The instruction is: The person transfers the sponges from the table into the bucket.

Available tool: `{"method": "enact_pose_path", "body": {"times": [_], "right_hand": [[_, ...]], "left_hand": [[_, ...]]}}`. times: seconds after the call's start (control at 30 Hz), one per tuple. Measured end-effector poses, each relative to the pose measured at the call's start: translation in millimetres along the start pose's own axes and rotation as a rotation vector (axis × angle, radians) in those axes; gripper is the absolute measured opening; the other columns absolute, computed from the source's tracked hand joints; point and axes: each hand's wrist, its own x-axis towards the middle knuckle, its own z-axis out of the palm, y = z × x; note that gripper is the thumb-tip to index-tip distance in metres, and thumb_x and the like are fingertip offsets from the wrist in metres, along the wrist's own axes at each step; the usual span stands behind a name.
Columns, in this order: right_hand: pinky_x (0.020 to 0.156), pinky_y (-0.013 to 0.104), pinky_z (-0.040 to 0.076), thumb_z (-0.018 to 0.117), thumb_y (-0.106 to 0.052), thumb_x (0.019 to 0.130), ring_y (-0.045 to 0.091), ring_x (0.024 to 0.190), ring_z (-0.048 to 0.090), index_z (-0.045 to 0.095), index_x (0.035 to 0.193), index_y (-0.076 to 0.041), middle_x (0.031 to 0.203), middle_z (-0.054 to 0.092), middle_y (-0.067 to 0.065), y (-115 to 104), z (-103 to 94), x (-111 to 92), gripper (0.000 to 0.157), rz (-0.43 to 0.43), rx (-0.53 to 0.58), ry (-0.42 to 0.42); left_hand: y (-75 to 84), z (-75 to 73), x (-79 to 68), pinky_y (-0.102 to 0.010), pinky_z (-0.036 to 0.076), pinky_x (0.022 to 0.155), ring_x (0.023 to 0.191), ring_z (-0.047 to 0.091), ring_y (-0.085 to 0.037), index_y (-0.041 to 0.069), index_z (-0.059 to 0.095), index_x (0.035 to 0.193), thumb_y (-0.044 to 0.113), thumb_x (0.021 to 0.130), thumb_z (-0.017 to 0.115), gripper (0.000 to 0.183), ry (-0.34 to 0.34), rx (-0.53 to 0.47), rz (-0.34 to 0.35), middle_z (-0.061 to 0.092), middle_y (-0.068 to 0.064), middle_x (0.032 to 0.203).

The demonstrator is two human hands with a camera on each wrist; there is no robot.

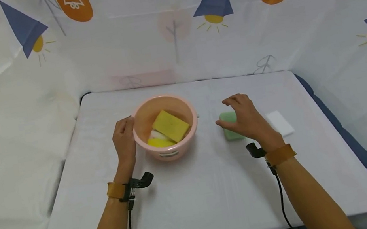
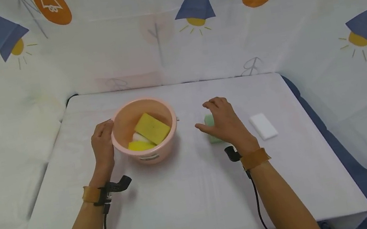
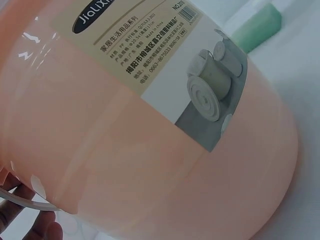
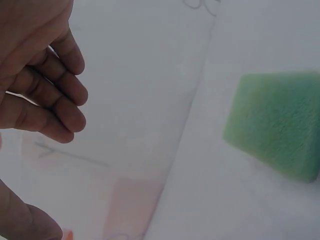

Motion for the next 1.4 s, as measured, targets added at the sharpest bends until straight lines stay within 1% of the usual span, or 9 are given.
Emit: {"method": "enact_pose_path", "body": {"times": [0.17, 0.3, 0.47, 0.7, 0.87, 1.0, 1.13, 1.3, 1.4], "right_hand": [[0.101, 0.053, 0.035, 0.080, -0.033, 0.085, 0.040, 0.122, 0.041, 0.057, 0.127, 0.007, 0.127, 0.050, 0.023, 22.9, 6.9, -11.9, 0.062, 0.054, -0.014, -0.010], [0.101, 0.054, 0.036, 0.079, -0.035, 0.086, 0.041, 0.123, 0.040, 0.056, 0.128, 0.008, 0.127, 0.050, 0.024, 37.0, 11.0, -19.7, 0.064, 0.117, -0.023, -0.029], [0.101, 0.055, 0.038, 0.077, -0.040, 0.087, 0.043, 0.123, 0.039, 0.055, 0.130, 0.009, 0.129, 0.049, 0.026, 49.3, 18.0, -27.9, 0.068, 0.192, -0.032, -0.061], [0.101, 0.058, 0.037, 0.077, -0.043, 0.087, 0.046, 0.122, 0.040, 0.055, 0.128, 0.013, 0.129, 0.048, 0.029, 62.6, 31.1, -36.8, 0.072, 0.239, -0.069, -0.072], [0.102, 0.058, 0.036, 0.075, -0.046, 0.086, 0.048, 0.122, 0.040, 0.055, 0.128, 0.014, 0.128, 0.048, 0.031, 69.1, 40.2, -39.7, 0.076, 0.277, -0.100, -0.072], [0.101, 0.057, 0.037, 0.074, -0.049, 0.087, 0.046, 0.120, 0.040, 0.053, 0.130, 0.014, 0.128, 0.047, 0.031, 71.5, 47.5, -38.5, 0.080, 0.321, -0.107, -0.088], [0.100, 0.055, 0.036, 0.071, -0.053, 0.087, 0.046, 0.118, 0.040, 0.052, 0.131, 0.015, 0.127, 0.048, 0.032, 71.4, 54.9, -36.2, 0.084, 0.338, -0.123, -0.093], [0.099, 0.056, 0.037, 0.071, -0.057, 0.086, 0.048, 0.116, 0.042, 0.054, 0.127, 0.017, 0.122, 0.050, 0.033, 70.3, 63.7, -37.2, 0.086, 0.341, -0.184, -0.070], [0.097, 0.057, 0.038, 0.072, -0.059, 0.083, 0.050, 0.112, 0.045, 0.056, 0.120, 0.020, 0.116, 0.052, 0.035, 68.1, 68.5, -37.0, 0.089, 0.335, -0.238, -0.045]], "left_hand": [[-0.4, -2.1, 0.9, -0.025, 0.047, 0.085, 0.106, 0.054, -0.013, 0.010, 0.071, 0.121, 0.052, 0.100, 0.052, 0.050, 0.011, -0.007, -0.008, 0.061, 0.000, 0.122], [-1.3, -3.3, 2.2, -0.025, 0.048, 0.085, 0.106, 0.054, -0.013, 0.011, 0.071, 0.121, 0.052, 0.100, 0.051, 0.051, 0.012, -0.007, -0.009, 0.061, 0.000, 0.123], [-2.7, -3.9, 2.8, -0.025, 0.048, 0.086, 0.107, 0.054, -0.013, 0.011, 0.070, 0.123, 0.053, 0.100, 0.050, 0.052, 0.002, -0.003, -0.011, 0.060, 0.000, 0.124], [-3.3, -3.5, 2.1, -0.026, 0.048, 0.088, 0.108, 0.054, -0.013, 0.010, 0.070, 0.122, 0.053, 0.101, 0.049, 0.053, 0.000, 0.006, -0.010, 0.059, 0.000, 0.125], [-2.3, -3.5, 1.1, -0.028, 0.049, 0.091, 0.109, 0.053, -0.013, 0.011, 0.070, 0.123, 0.054, 0.101, 0.048, 0.053, 0.001, 0.017, -0.017, 0.059, 0.001, 0.125], [-0.8, -3.1, 1.6, -0.029, 0.048, 0.091, 0.109, 0.053, -0.013, 0.011, 0.070, 0.122, 0.053, 0.101, 0.048, 0.052, 0.001, 0.016, -0.008, 0.059, 0.001, 0.125], [-0.5, -1.0, 2.4, -0.028, 0.048, 0.090, 0.109, 0.052, -0.013, 0.010, 0.070, 0.121, 0.052, 0.101, 0.049, 0.052, 0.000, 0.011, -0.004, 0.059, 0.000, 0.125], [-1.4, 2.3, 2.7, -0.027, 0.048, 0.088, 0.109, 0.053, -0.014, 0.009, 0.071, 0.121, 0.053, 0.101, 0.050, 0.052, -0.015, 0.007, 0.007, 0.058, -0.001, 0.124], [-2.0, 1.9, 3.1, -0.026, 0.047, 0.087, 0.109, 0.053, -0.013, 0.009, 0.071, 0.121, 0.053, 0.101, 0.050, 0.052, -0.024, 0.007, 0.018, 0.058, -0.001, 0.124]]}}
